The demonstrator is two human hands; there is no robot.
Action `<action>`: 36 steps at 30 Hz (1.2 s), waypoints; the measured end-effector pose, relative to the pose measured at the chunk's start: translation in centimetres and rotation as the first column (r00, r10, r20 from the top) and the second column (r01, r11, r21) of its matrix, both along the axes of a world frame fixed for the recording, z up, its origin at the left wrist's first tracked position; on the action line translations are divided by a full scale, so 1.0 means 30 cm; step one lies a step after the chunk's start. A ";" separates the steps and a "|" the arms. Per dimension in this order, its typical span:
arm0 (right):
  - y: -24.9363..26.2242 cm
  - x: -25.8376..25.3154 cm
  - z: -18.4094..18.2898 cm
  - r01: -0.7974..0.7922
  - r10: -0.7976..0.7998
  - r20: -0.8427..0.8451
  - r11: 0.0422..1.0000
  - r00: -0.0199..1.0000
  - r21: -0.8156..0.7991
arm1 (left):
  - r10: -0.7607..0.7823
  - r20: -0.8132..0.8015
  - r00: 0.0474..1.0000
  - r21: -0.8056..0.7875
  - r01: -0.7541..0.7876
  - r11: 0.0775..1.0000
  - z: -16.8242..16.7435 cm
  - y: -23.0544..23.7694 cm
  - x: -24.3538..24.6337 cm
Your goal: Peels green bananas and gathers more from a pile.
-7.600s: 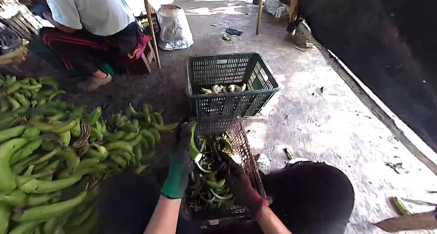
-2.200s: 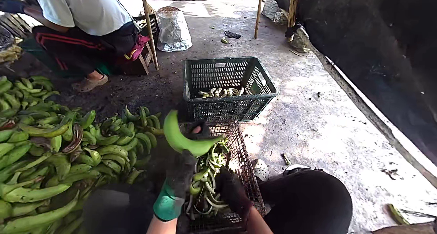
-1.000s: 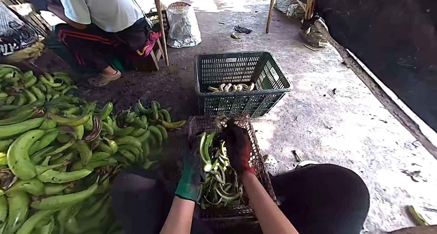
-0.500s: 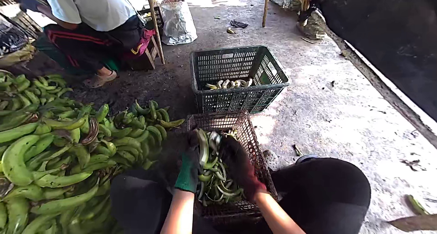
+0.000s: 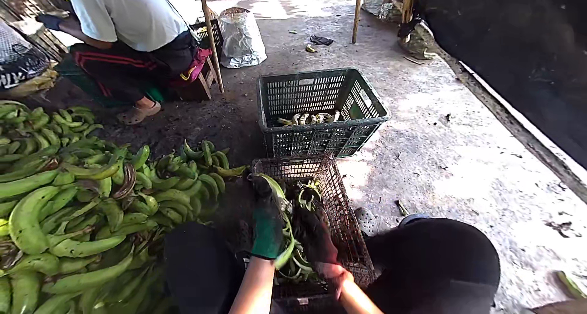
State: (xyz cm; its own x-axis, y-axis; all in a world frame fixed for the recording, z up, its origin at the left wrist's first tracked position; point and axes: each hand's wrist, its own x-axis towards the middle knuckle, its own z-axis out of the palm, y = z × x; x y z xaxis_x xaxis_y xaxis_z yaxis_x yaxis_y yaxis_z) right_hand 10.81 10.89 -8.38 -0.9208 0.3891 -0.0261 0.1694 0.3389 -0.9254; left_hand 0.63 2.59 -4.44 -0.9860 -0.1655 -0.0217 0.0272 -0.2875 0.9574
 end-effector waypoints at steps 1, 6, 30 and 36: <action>-0.017 0.013 -0.030 0.039 -0.042 -0.056 0.997 0.998 -0.060 | 0.074 -0.024 0.997 0.056 -0.073 0.996 -0.007 0.017 0.001; 0.125 -0.078 0.040 -0.025 0.024 0.008 0.968 1.000 0.250 | -0.082 0.110 0.990 -0.017 0.085 0.996 0.027 0.050 0.044; 0.106 -0.044 0.064 0.042 0.122 -0.193 0.737 0.974 0.674 | -0.426 0.366 0.827 0.348 0.303 0.887 -0.033 -0.054 -0.004; 0.147 -0.164 0.154 -0.292 0.164 0.441 0.926 0.882 0.240 | -0.424 0.382 0.821 -0.299 0.544 0.784 0.060 -0.059 0.055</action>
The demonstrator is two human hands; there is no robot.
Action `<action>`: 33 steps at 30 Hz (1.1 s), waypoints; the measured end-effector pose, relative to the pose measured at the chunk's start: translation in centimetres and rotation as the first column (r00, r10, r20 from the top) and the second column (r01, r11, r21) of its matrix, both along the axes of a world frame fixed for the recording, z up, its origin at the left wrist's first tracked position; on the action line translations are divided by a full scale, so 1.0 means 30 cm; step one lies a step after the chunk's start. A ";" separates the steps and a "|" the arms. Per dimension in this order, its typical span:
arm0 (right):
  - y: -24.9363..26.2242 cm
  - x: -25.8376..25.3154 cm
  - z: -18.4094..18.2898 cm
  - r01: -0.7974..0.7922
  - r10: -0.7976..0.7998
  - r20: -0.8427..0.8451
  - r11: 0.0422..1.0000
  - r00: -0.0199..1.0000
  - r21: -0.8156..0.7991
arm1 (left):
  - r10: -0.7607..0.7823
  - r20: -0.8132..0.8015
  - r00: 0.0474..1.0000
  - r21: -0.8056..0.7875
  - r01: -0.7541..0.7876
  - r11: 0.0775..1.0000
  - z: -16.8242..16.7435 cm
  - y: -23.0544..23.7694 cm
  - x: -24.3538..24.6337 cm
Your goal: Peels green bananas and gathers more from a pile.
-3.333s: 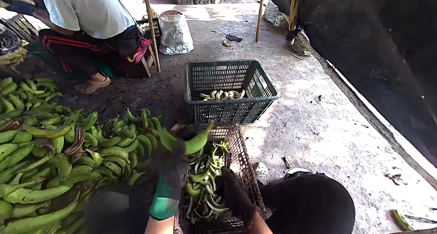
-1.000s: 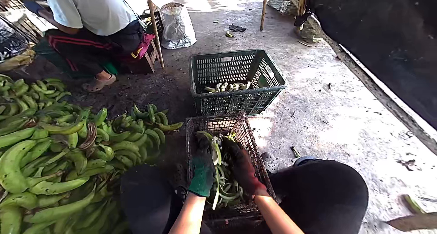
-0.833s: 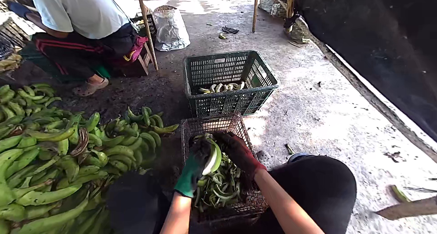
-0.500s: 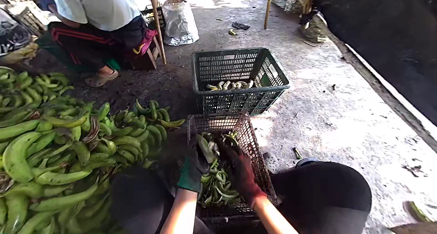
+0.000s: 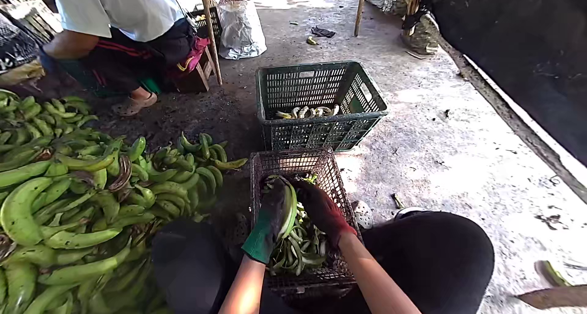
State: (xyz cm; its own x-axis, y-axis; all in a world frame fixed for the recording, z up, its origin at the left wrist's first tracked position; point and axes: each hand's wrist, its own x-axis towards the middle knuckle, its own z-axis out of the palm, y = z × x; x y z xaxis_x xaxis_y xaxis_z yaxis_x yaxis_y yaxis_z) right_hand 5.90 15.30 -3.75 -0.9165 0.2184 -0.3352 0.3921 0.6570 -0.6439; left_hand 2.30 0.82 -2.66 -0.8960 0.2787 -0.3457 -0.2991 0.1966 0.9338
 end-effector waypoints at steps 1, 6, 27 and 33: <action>0.018 -0.011 -0.024 0.021 -0.020 0.013 0.997 1.000 -0.080 | -0.043 0.007 0.999 0.009 0.043 0.999 0.002 -0.010 -0.006; -0.009 0.078 -0.046 0.052 -0.062 -0.240 0.998 0.969 -0.046 | 0.108 0.214 0.971 0.534 -0.209 0.819 -0.059 -0.048 -0.069; -0.046 0.180 -0.131 -0.213 0.051 -0.508 0.940 0.860 -0.266 | 0.096 0.203 0.975 0.418 -0.175 0.891 -0.071 -0.101 -0.053; -0.065 0.082 -0.205 0.403 -0.511 -0.509 0.860 0.693 -0.313 | 0.092 0.278 0.956 0.377 -0.197 0.905 -0.031 -0.049 -0.015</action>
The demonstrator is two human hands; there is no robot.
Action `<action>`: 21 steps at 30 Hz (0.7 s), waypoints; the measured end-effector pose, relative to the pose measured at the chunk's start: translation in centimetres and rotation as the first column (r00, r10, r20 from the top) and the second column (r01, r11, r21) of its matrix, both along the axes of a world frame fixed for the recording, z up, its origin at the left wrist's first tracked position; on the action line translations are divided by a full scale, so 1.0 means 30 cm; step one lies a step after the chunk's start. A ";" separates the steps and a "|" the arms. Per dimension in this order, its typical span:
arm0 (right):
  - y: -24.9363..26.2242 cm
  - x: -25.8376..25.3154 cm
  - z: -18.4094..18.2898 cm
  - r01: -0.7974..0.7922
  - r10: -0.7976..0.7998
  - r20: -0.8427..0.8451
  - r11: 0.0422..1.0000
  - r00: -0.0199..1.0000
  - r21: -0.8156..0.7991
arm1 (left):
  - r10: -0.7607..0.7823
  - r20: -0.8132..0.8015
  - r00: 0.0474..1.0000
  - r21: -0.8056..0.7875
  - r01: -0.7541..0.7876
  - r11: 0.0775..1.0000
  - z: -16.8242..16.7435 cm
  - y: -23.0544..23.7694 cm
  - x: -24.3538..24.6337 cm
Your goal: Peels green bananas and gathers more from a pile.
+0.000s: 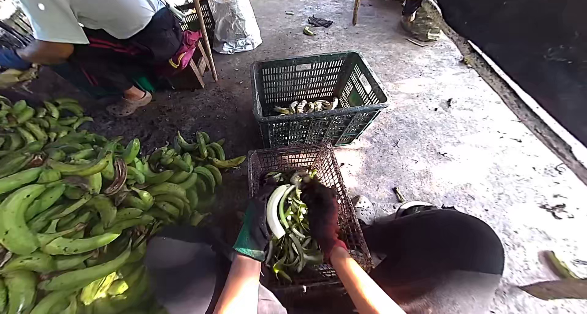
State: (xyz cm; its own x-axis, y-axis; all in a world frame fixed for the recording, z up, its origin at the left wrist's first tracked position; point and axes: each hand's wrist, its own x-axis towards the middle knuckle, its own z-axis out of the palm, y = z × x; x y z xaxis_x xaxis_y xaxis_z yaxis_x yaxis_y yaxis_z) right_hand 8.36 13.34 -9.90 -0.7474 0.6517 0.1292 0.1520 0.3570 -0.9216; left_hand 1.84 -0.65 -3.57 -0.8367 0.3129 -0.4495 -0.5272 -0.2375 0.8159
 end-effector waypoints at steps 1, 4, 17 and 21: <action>0.013 -0.003 0.002 0.040 -0.050 -0.051 0.985 0.997 -0.170 | 0.033 -0.019 0.999 0.000 -0.033 0.999 0.018 0.004 -0.008; 0.068 0.057 0.044 -0.048 0.036 -0.033 0.858 0.999 -0.512 | 0.183 -0.317 0.931 -0.025 -0.201 0.979 0.135 0.020 -0.072; 0.132 0.155 0.021 -0.044 0.062 -0.011 0.569 0.998 -0.821 | -0.867 0.266 0.421 -0.940 0.312 -0.138 -0.478 0.202 -0.157; 0.124 0.144 0.024 -0.021 0.026 -0.010 0.471 1.000 -0.882 | -0.668 0.471 0.576 -0.850 0.499 -0.168 -0.680 0.081 0.017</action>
State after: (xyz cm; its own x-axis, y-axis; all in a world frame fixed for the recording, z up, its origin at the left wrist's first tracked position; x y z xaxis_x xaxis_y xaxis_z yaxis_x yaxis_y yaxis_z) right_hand 12.68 17.05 -9.17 -0.7631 0.4015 -0.5065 0.1614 -0.6404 -0.7509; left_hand 2.35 1.78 -23.97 -0.6167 0.1807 -0.7662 0.1057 0.9835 0.1468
